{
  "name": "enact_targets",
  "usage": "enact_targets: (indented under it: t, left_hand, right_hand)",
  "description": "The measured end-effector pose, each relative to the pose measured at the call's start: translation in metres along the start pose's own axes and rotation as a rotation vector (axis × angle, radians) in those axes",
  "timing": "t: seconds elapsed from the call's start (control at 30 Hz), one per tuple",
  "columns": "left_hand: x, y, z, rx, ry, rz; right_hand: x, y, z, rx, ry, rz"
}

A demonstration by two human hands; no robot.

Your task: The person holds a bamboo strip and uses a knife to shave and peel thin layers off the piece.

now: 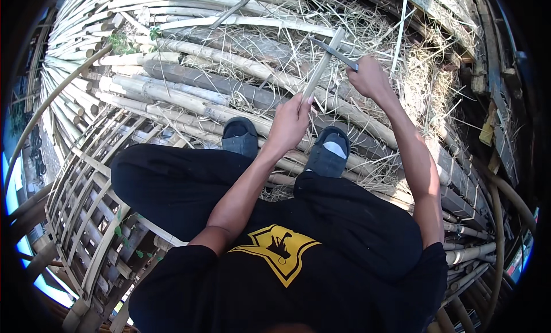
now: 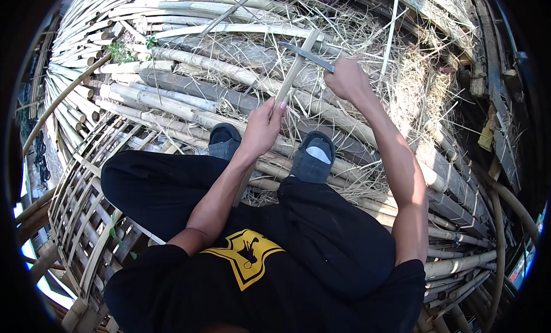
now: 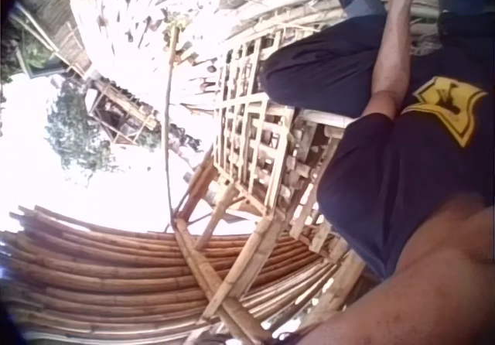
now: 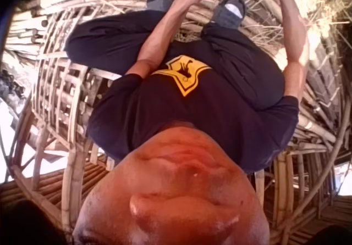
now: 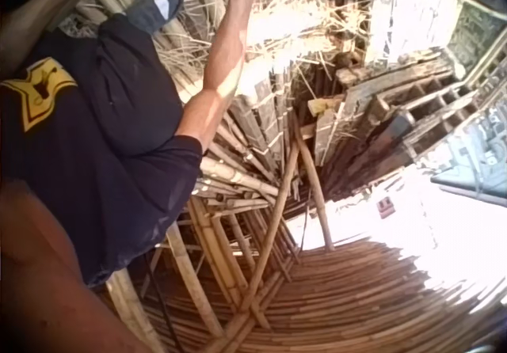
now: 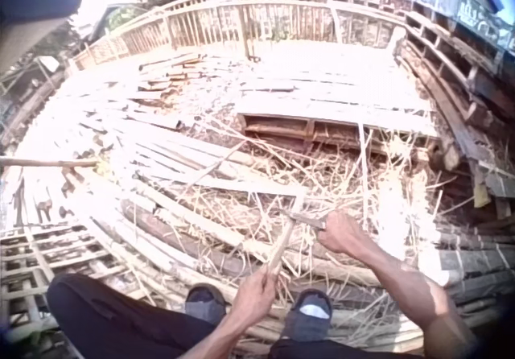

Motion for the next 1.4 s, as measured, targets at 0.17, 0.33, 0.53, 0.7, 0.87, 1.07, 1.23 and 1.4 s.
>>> enact_targets:
  t: [0.17, 0.33, 0.53, 0.7, 0.87, 1.07, 1.23, 1.4]
  left_hand:
    - [0.002, -0.004, -0.003, -0.085, 0.002, -0.044]
    - [0.005, -0.002, -0.008, -0.093, 0.031, -0.083]
    - [0.019, 0.02, -0.009, -0.028, -0.088, -0.162]
    - [0.008, -0.004, -0.005, 0.0, -0.063, -0.059]
    - [-0.003, -0.013, -0.003, 0.271, -0.1, 0.049]
    - [-0.005, -0.017, 0.007, 0.568, -0.229, 0.172]
    - [-0.005, -0.019, 0.003, 0.679, -0.258, 0.215]
    - [-0.01, -0.016, 0.008, 0.688, -0.24, 0.278]
  right_hand:
    - [0.003, -0.007, -0.017, -0.045, 0.015, 0.068]
    - [-0.008, -0.004, -0.018, 0.026, 0.02, 0.078]
    - [-0.096, 0.12, 0.056, -0.125, 0.308, -0.379]
    - [-0.061, 0.104, 0.074, -0.184, 0.43, -0.237]
    - [0.002, 0.025, 0.016, -0.161, 0.12, -0.011]
    - [0.035, -0.018, -0.036, -0.051, -0.068, 0.184]
    - [0.023, -0.015, -0.039, 0.027, 0.001, 0.165]
    - [0.0, -0.014, -0.037, 0.117, 0.131, 0.158]
Point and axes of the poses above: each hand's wrist, its own x-axis away from the middle knuckle, its own z-axis out of the back of the hand, y = z × x, the point moved 1 cm from there along -x, towards the middle knuckle, and after that the axes turned 11 degrees about -z, right-handed, at the moved point
